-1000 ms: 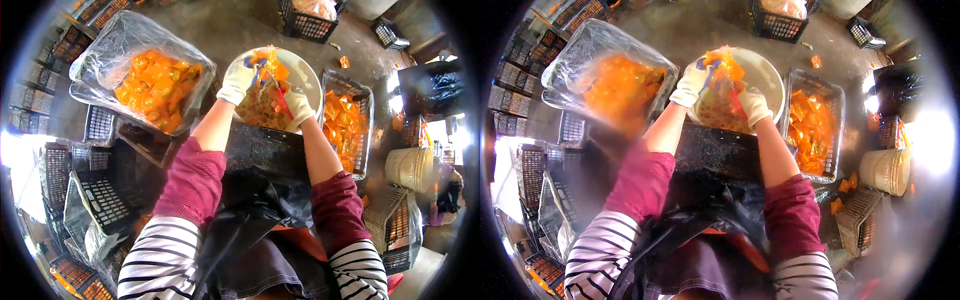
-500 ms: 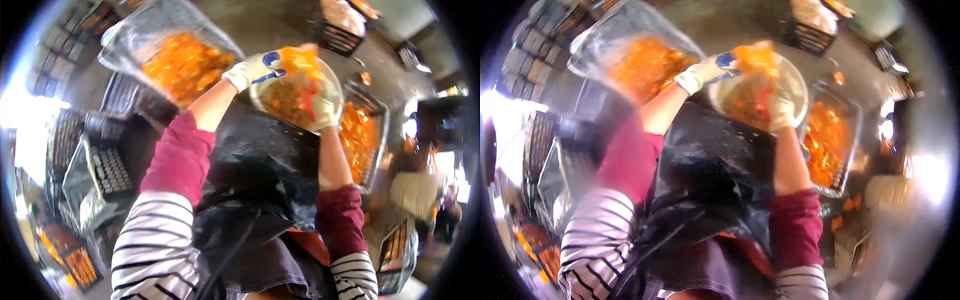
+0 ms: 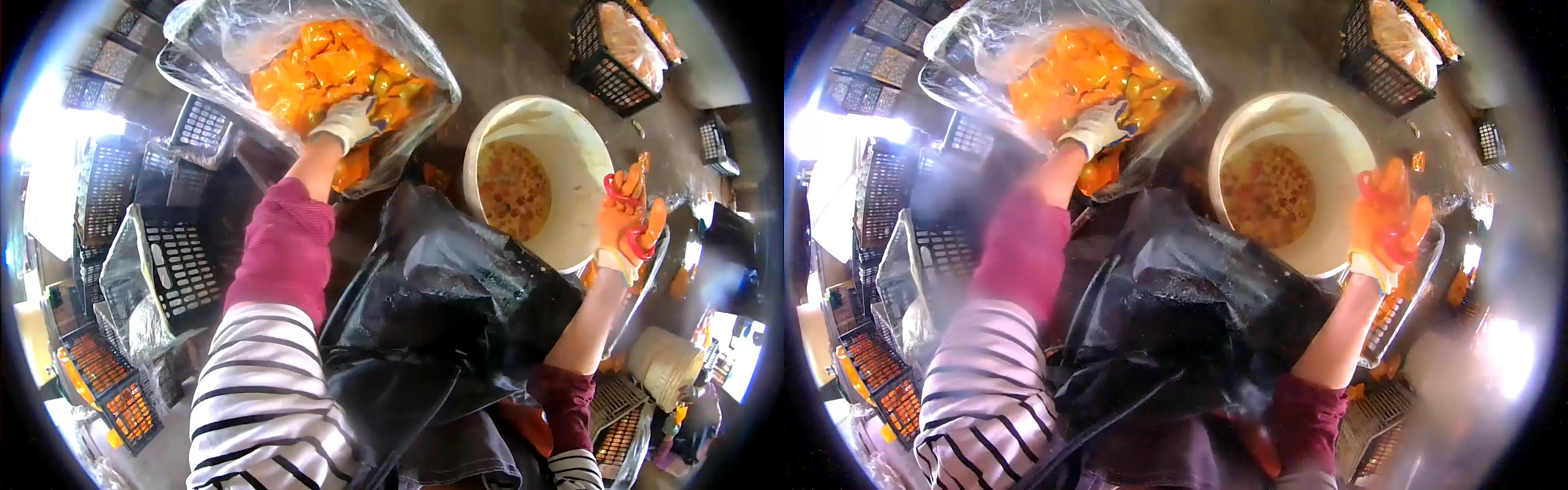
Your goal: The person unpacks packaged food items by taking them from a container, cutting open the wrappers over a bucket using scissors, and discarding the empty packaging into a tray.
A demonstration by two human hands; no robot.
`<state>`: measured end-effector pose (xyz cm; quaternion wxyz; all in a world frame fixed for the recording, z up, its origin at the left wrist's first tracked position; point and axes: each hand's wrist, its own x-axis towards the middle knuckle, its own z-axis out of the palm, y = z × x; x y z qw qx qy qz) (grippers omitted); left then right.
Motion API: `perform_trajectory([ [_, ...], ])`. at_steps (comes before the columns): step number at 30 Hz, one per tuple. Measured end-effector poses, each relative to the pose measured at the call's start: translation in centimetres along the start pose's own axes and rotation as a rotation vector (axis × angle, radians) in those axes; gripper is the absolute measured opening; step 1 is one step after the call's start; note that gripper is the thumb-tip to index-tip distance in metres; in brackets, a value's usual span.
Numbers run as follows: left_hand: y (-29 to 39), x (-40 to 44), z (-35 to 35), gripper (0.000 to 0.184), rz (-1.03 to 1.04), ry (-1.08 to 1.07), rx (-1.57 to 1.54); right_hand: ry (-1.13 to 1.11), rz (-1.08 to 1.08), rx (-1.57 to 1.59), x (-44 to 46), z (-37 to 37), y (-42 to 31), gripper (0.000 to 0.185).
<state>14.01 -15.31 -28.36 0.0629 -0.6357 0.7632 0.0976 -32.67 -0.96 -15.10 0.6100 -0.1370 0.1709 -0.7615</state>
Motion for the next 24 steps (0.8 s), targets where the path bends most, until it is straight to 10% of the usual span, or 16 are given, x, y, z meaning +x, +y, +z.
perform_trajectory([
  [12, 2.3, -1.3, -3.5, 0.057, 0.019, -0.307, -0.003, -0.099, 0.104, -0.08, 0.2, -2.4, 0.1, 0.053],
  [18, 1.3, -4.2, -2.9, 0.04, -0.079, 0.438, -0.272, -0.145, 0.015, 0.06, 0.3, -8.8, -3.9, 0.057],
  [20, 0.8, -4.3, -1.3, 0.05, 0.054, 0.409, -0.266, 0.395, -0.273, -0.041, -0.1, -9.7, -5.2, 0.056],
  [24, 3.8, -4.5, -1.6, 0.076, -0.031, -0.028, -0.17, 0.42, -0.256, -0.061, -0.4, -9.4, -5.1, 0.063],
])
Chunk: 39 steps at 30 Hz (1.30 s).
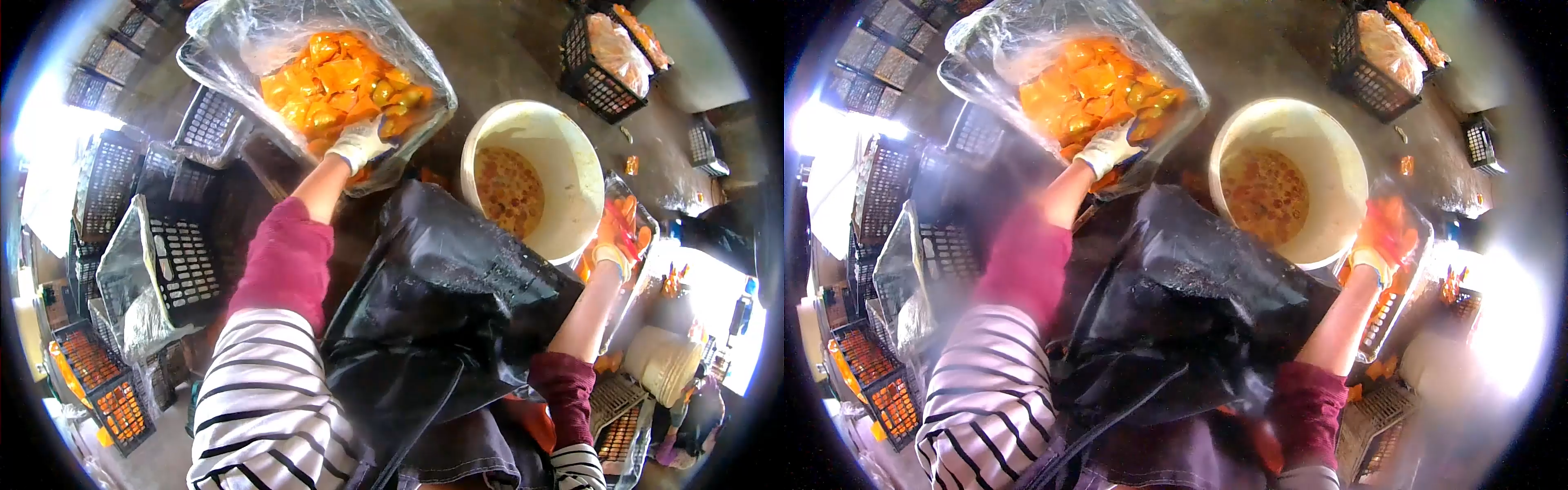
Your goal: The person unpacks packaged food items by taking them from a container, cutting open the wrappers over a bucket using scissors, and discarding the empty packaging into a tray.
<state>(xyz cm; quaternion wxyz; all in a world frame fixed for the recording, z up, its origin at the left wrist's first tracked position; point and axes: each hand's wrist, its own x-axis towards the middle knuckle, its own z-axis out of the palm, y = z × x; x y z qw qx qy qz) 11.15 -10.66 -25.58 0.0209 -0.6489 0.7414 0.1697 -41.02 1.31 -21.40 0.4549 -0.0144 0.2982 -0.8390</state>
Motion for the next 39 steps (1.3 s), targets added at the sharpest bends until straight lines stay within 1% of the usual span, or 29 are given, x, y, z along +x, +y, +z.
perform_trajectory([
  [1, 0.5, 0.6, 0.3, 0.076, -0.029, 0.01, -0.016, 0.023, 0.028, -0.005, 0.2, 0.0, 0.0, 0.058],
  [4, 1.0, 3.7, 1.8, 0.075, -0.125, -0.101, -0.157, -0.034, 0.048, 0.077, -1.1, 2.6, 1.0, 0.057],
  [5, 0.8, 4.1, 2.2, 0.069, -0.114, -0.076, -0.182, -0.392, 0.231, 0.106, 0.5, 0.4, 0.3, 0.055],
  [8, -0.3, 4.8, 2.6, 0.065, -0.185, 0.058, -0.466, -0.585, 0.334, 0.068, 1.1, 1.1, 1.0, 0.052],
  [10, 0.4, 2.0, -1.9, 0.067, -0.418, -0.061, -0.887, -0.6, 0.391, 0.069, 0.2, 2.4, 1.6, 0.05],
  [11, -1.8, 3.4, 0.5, 0.06, -0.235, -0.07, -1.609, -0.564, 0.399, 0.064, -0.5, 2.8, 1.9, 0.049],
  [12, -3.7, 4.7, 3.0, 0.054, 0.012, -0.072, -2.316, -0.528, 0.407, 0.059, -1.3, 3.1, 2.3, 0.048],
  [13, -3.3, 3.1, 0.7, 0.045, 0.015, -0.074, -2.399, -0.455, 0.392, 0.049, -1.9, 3.4, 2.6, 0.048],
  [14, -3.2, 2.6, -0.1, 0.045, 0.002, 0.0, -2.397, -0.385, 0.377, 0.042, -2.5, 4.0, 3.0, 0.048],
  [16, -2.2, 1.9, -1.8, 0.046, -0.016, 0.143, -2.39, -0.661, 0.496, 0.066, -2.8, 5.0, 4.1, 0.044],
  [17, -1.4, 1.6, -2.5, 0.046, -0.025, 0.208, -2.386, -0.504, 0.459, 0.014, -2.9, 4.5, 4.4, 0.044],
  [18, 0.2, 0.5, -3.7, 0.044, 0.024, 0.263, -2.229, -0.345, 0.418, -0.035, -3.7, 5.0, 4.4, 0.043],
  [19, 1.4, 0.6, -4.2, 0.042, 0.055, 0.249, -2.109, -0.227, 0.319, -0.231, -4.3, 5.5, 4.9, 0.04],
  [20, 2.5, 0.9, -4.6, 0.041, 0.088, 0.233, -1.989, -0.261, 0.305, -0.355, -5.7, 6.6, 5.4, 0.039],
  [22, 6.1, 1.2, -6.0, 0.042, 0.053, 0.143, -1.966, -0.311, 0.265, -0.606, -7.5, 7.9, 5.5, 0.038],
  [23, 7.4, 1.5, -6.3, 0.041, 0.0, 0.195, -1.637, -0.364, 0.32, -0.72, -6.7, 7.1, 5.4, 0.037],
  [24, 8.9, 2.3, -5.9, 0.041, 0.011, 0.191, -1.559, -0.401, 0.388, -0.681, -6.2, 6.4, 5.9, 0.038],
  [26, 12.1, 4.3, -4.8, 0.04, 0.092, 0.152, -1.588, -0.469, 0.528, -0.61, -5.4, 5.0, 6.9, 0.04],
  [28, 15.8, 3.3, -4.7, 0.04, 0.156, 0.062, -1.669, -0.479, 0.459, -0.692, -6.5, 5.2, 7.6, 0.035],
  [29, 17.8, 1.3, -5.8, 0.039, 0.2, 0.024, -1.595, -0.519, 0.462, -0.729, -6.6, 5.2, 7.8, 0.034],
  [30, 19.3, 1.4, -5.2, 0.04, 0.223, -0.055, -1.711, -0.558, 0.467, -0.766, -7.4, 5.8, 7.9, 0.032],
  [31, 20.5, 1.3, -4.5, 0.041, 0.17, -0.118, -1.822, -0.509, 0.444, -0.931, -8.1, 6.4, 7.6, 0.031],
  [32, 21.7, 0.3, -4.4, 0.043, 0.108, -0.183, -1.93, -0.518, 0.422, -1.011, -8.6, 7.0, 7.2, 0.032],
  [34, 21.0, 2.4, -1.5, 0.055, 0.086, -0.208, -1.846, -0.538, 0.389, -1.17, -8.8, 7.3, 6.8, 0.033],
  [35, 21.3, 2.9, -1.3, 0.051, 0.01, -0.242, -1.778, -0.552, 0.39, -1.166, -8.6, 7.1, 7.0, 0.034],
  [38, 21.8, 3.3, 0.0, 0.045, 0.238, -0.269, -1.773, -0.614, 0.271, -1.5, -9.4, 7.9, 6.5, 0.025],
  [39, 21.8, 3.3, 0.0, 0.045, 0.268, -0.286, -1.72, -0.6, 0.289, -1.478, -10.0, 8.9, 6.0, 0.025],
])
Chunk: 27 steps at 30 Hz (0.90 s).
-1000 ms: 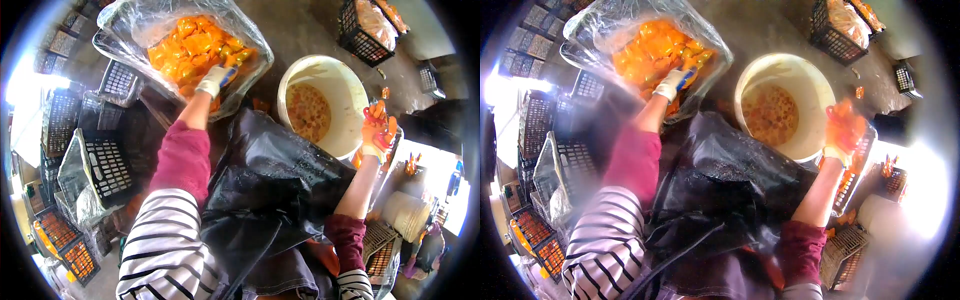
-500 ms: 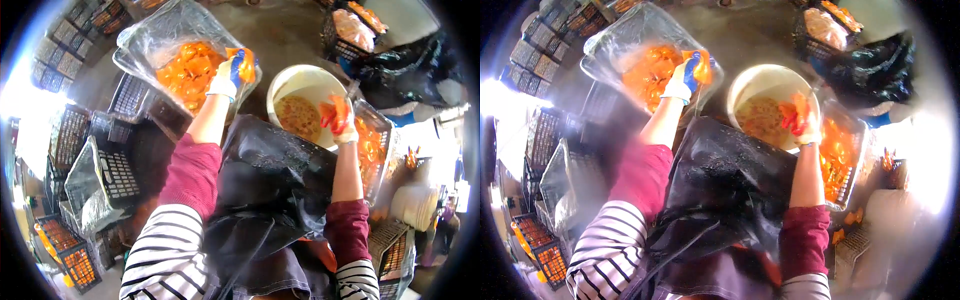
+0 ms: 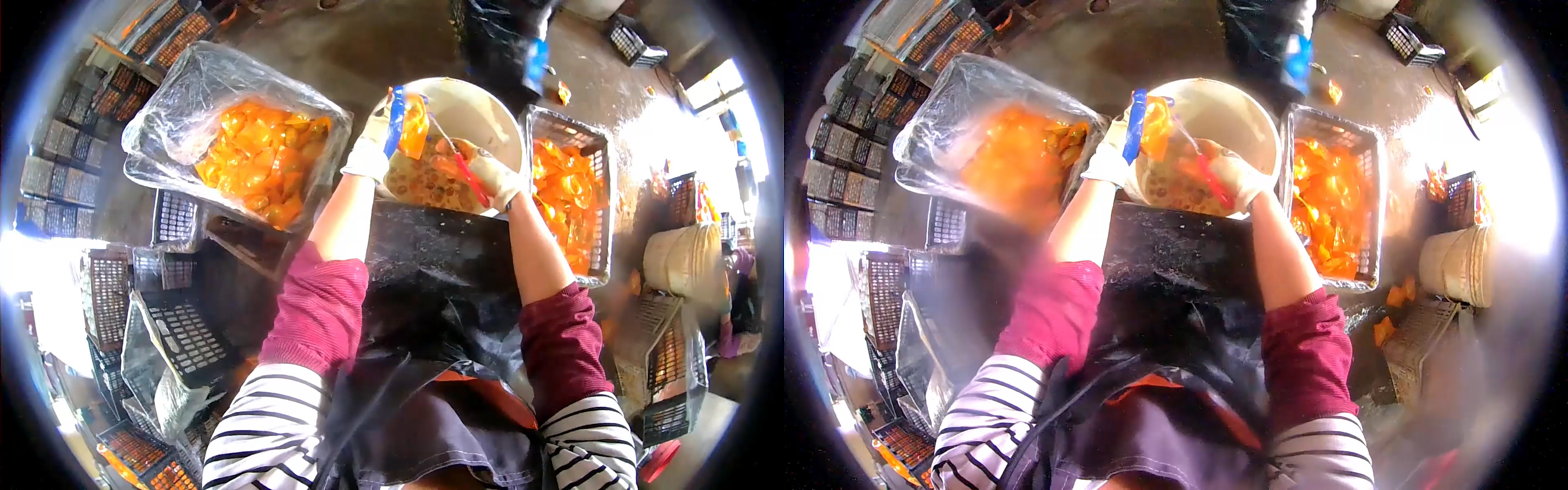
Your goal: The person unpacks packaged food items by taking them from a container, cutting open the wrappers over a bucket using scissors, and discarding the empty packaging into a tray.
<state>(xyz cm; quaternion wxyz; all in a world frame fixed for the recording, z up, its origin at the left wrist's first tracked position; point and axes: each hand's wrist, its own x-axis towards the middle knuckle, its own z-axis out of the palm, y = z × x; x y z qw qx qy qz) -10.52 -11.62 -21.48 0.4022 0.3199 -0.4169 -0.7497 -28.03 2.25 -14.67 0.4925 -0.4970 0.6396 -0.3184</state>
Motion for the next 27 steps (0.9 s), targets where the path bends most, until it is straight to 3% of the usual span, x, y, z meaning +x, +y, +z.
perform_trajectory([
  [3, -0.3, 0.4, 0.1, 0.045, -0.047, -0.021, -0.144, -0.034, 0.016, 0.117, -1.6, -0.3, -2.1, 0.027],
  [9, -0.8, 0.9, -0.9, 0.049, 0.024, 0.07, 0.153, -0.172, 0.058, 0.338, 0.6, -0.1, 1.1, 0.03],
  [12, -0.2, 0.7, -0.2, 0.056, 0.001, -0.052, -0.055, -0.163, 0.086, 0.308, -0.2, -0.1, -0.5, 0.03],
  [15, 2.6, -1.9, 2.4, 0.057, -0.118, 0.129, -0.062, -0.07, 0.118, 0.329, 0.0, 0.2, -0.3, 0.025],
  [16, 3.1, -2.2, 3.0, 0.049, -0.095, 0.035, -0.186, -0.033, 0.125, 0.357, 0.4, 0.4, 0.1, 0.024],
  [19, 3.3, -3.7, 3.7, 0.05, 0.022, -0.085, 0.227, -0.031, 0.122, 0.428, 1.2, -0.2, 1.4, 0.021],
  [20, 1.5, -2.3, 2.0, 0.049, 0.202, -0.102, 0.453, 0.015, 0.047, 0.379, 1.9, 0.2, 2.4, 0.02],
  [22, 1.6, -2.9, 2.2, 0.046, 0.05, -0.108, 0.238, 0.104, -0.099, 0.278, 3.1, 1.1, 4.4, 0.019],
  [27, 2.2, -3.2, 2.4, 0.041, -0.152, -0.043, 0.108, 0.006, -0.005, 0.324, 2.4, 0.7, 3.3, 0.019],
])
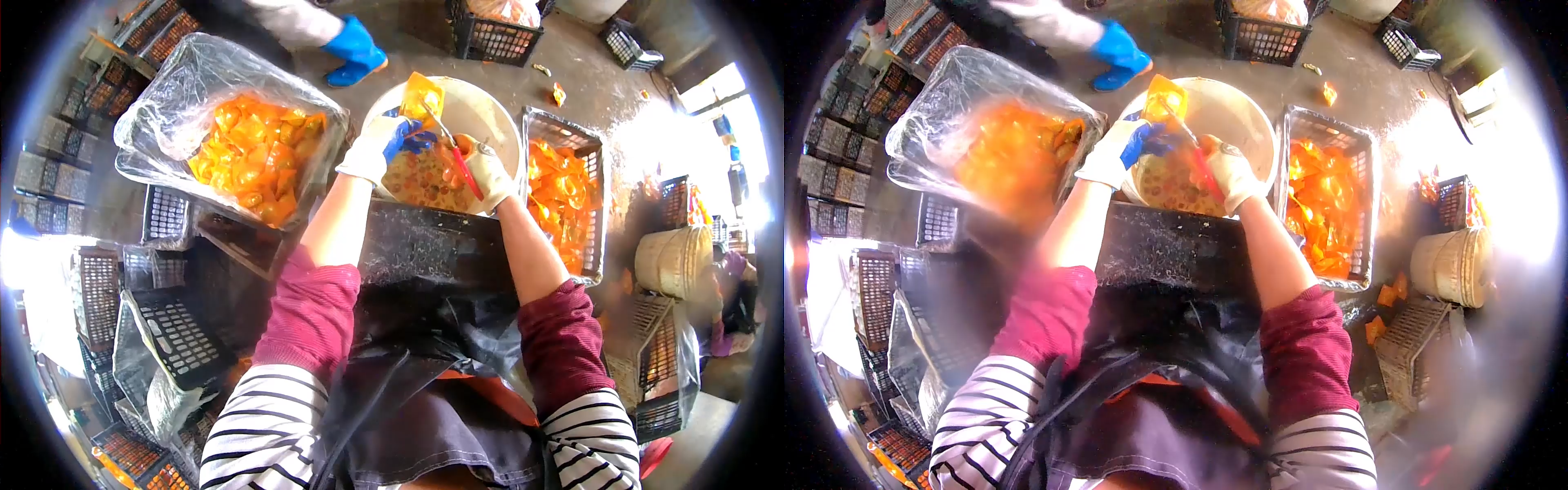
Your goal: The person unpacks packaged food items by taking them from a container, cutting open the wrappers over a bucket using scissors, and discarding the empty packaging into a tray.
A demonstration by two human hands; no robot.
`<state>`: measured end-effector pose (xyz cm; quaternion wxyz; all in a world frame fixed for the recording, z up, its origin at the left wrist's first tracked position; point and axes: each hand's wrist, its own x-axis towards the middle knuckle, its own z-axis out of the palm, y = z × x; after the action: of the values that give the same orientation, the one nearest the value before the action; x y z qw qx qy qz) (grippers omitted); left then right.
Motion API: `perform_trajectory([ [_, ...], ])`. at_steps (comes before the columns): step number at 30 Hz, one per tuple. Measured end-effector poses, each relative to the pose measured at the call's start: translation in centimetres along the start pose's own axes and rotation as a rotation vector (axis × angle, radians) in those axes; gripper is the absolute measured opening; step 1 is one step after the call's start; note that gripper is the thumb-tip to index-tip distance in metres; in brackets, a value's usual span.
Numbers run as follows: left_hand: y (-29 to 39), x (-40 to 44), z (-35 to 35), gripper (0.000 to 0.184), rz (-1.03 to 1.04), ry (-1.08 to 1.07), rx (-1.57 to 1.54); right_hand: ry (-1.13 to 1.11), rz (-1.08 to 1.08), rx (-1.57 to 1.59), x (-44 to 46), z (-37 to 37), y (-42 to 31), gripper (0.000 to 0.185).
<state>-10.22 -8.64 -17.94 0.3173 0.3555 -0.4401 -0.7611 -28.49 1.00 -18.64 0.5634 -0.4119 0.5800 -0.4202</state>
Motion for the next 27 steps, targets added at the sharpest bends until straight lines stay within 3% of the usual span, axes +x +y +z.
perform_trajectory([
  [4, 0.1, 0.2, -0.1, 0.036, -0.118, 0.034, 0.047, 0.024, 0.025, -0.012, 0.1, 0.7, -0.5, 0.019],
  [7, 0.1, -0.1, -0.3, 0.034, -0.23, 0.018, 0.09, 0.121, -0.317, -0.234, 1.0, 1.1, 2.0, 0.017],
  [10, 0.1, -0.3, 0.0, 0.027, -0.202, 0.037, 0.185, -0.001, 0.054, -0.11, 0.1, 0.4, -0.3, 0.016],
  [12, 0.7, -0.5, 0.0, 0.03, -0.223, 0.095, 0.141, 0.042, 0.057, -0.159, -0.6, 0.9, -1.2, 0.017],
  [15, 1.8, -2.0, 1.1, 0.026, -0.181, 0.099, 0.584, 0.1, -0.032, -0.38, -0.5, 1.1, -0.7, 0.021],
  [18, -0.6, -1.4, -1.5, 0.024, 0.112, 0.03, 1.074, 0.083, -0.01, -0.55, -1.0, 1.0, -1.6, 0.025],
  [20, -1.6, -1.3, -1.8, 0.024, 0.256, 0.215, 1.025, 0.037, 0.043, -0.509, -1.1, 0.7, -1.7, 0.024],
  [22, -1.2, -1.0, -1.5, 0.026, 0.167, 0.333, 0.983, -0.031, 0.084, -0.349, -0.3, 0.3, -0.4, 0.023],
  [24, 3.1, -1.9, 1.9, 0.031, -0.148, 0.382, 0.947, -0.022, 0.144, -0.146, -1.1, 1.1, -2.2, 0.027],
  [27, 1.5, -1.5, 2.0, 0.039, 0.03, 0.09, -0.161, -0.038, 0.148, 0.122, -1.5, 1.5, -2.3, 0.032],
])
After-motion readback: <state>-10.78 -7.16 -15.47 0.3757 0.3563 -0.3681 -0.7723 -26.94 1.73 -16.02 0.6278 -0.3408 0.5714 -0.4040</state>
